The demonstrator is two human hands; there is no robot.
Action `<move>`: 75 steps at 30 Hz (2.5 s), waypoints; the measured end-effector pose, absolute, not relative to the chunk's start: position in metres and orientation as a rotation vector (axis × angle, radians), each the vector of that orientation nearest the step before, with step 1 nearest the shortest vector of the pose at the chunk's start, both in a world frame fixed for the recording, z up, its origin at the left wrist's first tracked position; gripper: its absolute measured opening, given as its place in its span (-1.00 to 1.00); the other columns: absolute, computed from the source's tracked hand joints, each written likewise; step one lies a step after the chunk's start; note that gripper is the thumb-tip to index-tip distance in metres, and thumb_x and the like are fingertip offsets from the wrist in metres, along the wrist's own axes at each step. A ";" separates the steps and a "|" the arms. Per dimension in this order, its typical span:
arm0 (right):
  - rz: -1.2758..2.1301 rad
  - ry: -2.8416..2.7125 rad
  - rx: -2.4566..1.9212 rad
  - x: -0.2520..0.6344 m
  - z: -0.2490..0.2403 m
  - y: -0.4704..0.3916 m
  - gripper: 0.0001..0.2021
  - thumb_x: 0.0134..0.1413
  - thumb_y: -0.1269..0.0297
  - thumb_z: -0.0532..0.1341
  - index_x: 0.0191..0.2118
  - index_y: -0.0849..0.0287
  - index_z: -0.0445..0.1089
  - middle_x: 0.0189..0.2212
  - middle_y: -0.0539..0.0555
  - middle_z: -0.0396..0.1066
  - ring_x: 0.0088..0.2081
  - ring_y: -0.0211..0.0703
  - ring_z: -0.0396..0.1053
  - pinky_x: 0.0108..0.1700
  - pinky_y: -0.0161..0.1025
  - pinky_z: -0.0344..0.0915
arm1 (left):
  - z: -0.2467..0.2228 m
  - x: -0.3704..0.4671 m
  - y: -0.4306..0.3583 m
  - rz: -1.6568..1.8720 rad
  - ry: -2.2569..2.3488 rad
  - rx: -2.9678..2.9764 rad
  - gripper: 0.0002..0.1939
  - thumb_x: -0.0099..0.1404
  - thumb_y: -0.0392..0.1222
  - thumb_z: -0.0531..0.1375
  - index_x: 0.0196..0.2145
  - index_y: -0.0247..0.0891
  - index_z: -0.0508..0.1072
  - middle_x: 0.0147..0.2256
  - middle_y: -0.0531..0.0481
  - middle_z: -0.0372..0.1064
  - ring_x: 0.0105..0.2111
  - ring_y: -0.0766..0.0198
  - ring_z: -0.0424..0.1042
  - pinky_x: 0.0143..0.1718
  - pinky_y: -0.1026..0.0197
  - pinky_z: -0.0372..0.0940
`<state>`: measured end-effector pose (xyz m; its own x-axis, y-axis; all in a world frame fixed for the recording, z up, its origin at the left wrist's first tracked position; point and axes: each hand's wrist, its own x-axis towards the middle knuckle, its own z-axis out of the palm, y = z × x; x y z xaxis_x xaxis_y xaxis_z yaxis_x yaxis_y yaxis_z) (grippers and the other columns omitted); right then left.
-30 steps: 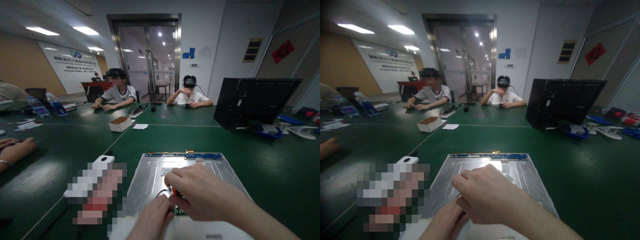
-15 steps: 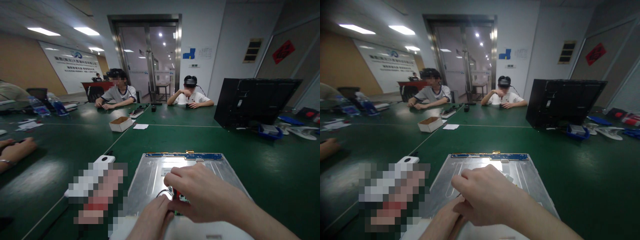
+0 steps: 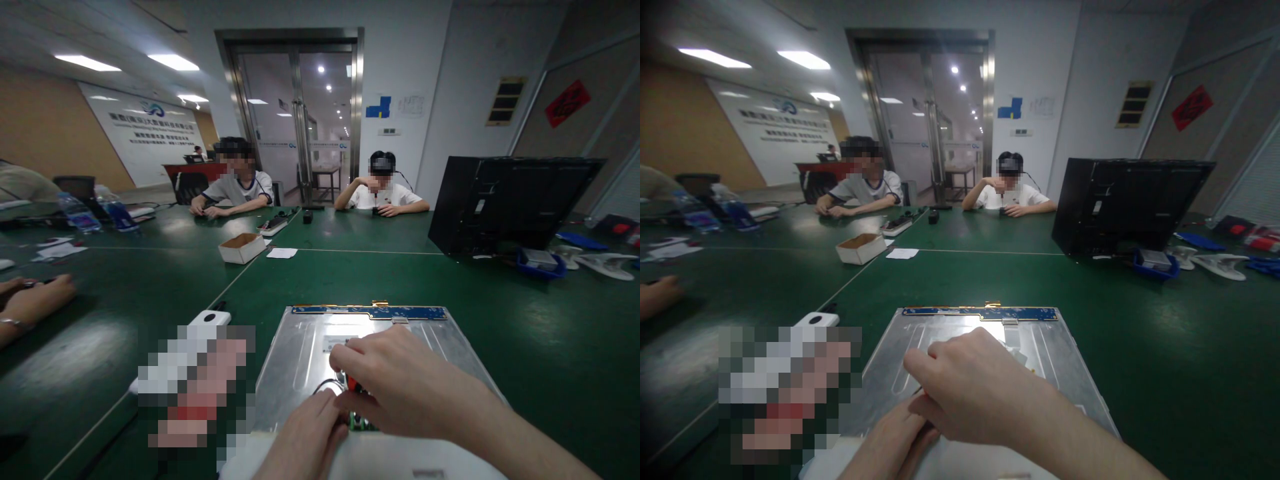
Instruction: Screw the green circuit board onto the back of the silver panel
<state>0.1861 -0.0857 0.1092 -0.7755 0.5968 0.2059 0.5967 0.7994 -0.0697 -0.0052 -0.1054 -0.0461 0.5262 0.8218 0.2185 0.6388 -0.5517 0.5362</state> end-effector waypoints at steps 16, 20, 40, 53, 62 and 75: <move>0.107 -2.776 -0.971 0.191 0.119 -0.086 -0.84 0.16 0.21 0.23 -0.22 0.13 0.28 -0.35 -0.03 0.48 -0.42 -0.22 0.36 -0.50 -0.26 -0.13 | -0.034 -0.005 -0.108 0.642 1.157 2.371 -0.82 0.27 -0.37 0.04 -0.23 -0.20 0.38 -0.22 -0.08 0.43 -0.25 0.13 0.43 -0.20 0.16 0.36; 0.110 -2.772 -0.971 0.191 0.118 -0.086 -0.85 0.16 0.21 0.22 -0.23 0.13 0.27 -0.37 -0.03 0.47 -0.43 -0.22 0.36 -0.49 -0.26 -0.12 | -0.035 -0.006 -0.108 0.631 1.176 2.364 -0.82 0.26 -0.36 0.05 -0.23 -0.21 0.38 -0.22 -0.09 0.44 -0.26 0.13 0.43 -0.22 0.15 0.36; 0.064 -2.629 -1.014 0.211 0.128 -0.083 -0.88 0.15 0.25 0.26 -0.26 0.13 0.32 -0.37 -0.04 0.47 -0.43 -0.24 0.37 -0.46 -0.28 -0.01 | -0.025 -0.007 -0.112 0.712 1.196 2.286 -0.83 0.19 -0.35 0.18 -0.25 -0.18 0.32 -0.31 0.01 0.39 -0.37 0.22 0.39 -0.35 0.27 0.27; 0.716 -1.710 -1.400 0.306 0.063 -0.046 -0.72 -0.02 0.12 0.32 -0.48 0.13 0.23 -0.55 -0.06 0.32 -0.52 -0.24 0.27 -0.47 -0.28 0.16 | 0.023 -0.020 -0.094 1.028 1.212 2.383 -0.81 0.33 -0.22 0.12 -0.41 -0.21 0.48 -0.46 0.07 0.48 -0.47 0.30 0.46 -0.42 0.35 0.30; 0.910 -1.426 -1.362 0.320 0.018 -0.023 -0.50 -0.19 -0.27 0.26 -0.50 0.11 0.20 -0.69 -0.11 0.21 -0.66 -0.27 0.21 -0.62 -0.32 0.16 | 0.035 0.015 -0.012 0.392 1.556 2.452 -0.75 0.31 -0.37 0.00 -0.42 -0.28 0.43 -0.36 -0.12 0.49 -0.32 0.14 0.45 -0.31 0.23 0.21; 1.058 -1.271 -1.261 0.314 -0.015 -0.023 -0.54 -0.27 -0.16 0.35 -0.49 0.13 0.25 -0.67 -0.12 0.27 -0.71 -0.35 0.14 -0.68 -0.37 0.07 | 0.015 0.036 0.005 0.184 1.540 2.440 -0.88 0.15 -0.40 0.10 -0.45 -0.26 0.39 -0.38 -0.05 0.43 -0.35 0.17 0.39 -0.38 0.27 0.11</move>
<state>0.3136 -0.0233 -0.0148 0.0597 0.9954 0.0747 0.1070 0.0680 -0.9919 0.0362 0.0045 0.0148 0.4333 0.9009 -0.0257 0.8693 -0.4103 0.2756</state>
